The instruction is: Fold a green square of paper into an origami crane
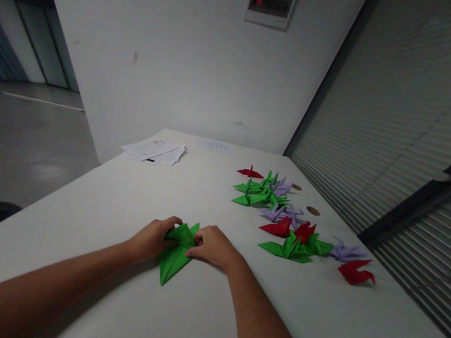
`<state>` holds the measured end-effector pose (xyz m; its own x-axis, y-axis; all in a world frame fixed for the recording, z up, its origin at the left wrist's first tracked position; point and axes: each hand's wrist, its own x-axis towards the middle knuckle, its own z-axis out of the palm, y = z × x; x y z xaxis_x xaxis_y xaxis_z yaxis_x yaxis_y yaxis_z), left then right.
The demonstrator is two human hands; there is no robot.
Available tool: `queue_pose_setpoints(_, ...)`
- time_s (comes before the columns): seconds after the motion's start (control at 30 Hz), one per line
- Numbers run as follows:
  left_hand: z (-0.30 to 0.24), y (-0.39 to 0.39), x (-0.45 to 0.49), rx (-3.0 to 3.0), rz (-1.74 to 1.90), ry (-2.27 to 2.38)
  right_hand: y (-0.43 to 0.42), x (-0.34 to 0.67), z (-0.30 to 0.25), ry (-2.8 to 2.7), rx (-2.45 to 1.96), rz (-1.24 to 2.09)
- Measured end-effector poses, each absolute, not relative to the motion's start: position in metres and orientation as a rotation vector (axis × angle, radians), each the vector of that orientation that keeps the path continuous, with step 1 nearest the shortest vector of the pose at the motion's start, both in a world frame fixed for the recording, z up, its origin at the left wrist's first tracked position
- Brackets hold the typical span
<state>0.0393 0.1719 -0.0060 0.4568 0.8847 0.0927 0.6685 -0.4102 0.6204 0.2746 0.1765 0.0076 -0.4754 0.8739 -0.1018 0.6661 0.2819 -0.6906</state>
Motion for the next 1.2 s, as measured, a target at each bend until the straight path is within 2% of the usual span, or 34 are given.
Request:
queue_pose_setpoints(0.33,-0.007,0.173,0.039,2.206,0.560,1.276,0.172,0.268,0.007,-2.340,-1.466,0.738)
queue_pose_setpoints(0.57,-0.010,0.173,0.038,2.243,0.581,1.245,0.172,0.269,0.005,-2.330,-1.477,0.730)
queue_pose_setpoints(0.8,0.000,0.166,0.025,2.425,1.035,1.116,0.175,0.277,0.005,-2.278,-1.551,0.675)
queue_pose_setpoints(0.87,0.008,0.159,0.023,2.567,0.901,0.881,0.176,0.278,0.005,-2.270,-1.565,0.680)
queue_pose_setpoints(0.97,0.015,0.148,0.026,2.696,0.486,0.562,0.175,0.278,0.007,-2.256,-1.564,0.695)
queue_pose_setpoints(1.2,0.014,0.141,0.033,2.664,0.299,0.618,0.174,0.276,0.009,-2.252,-1.602,0.688)
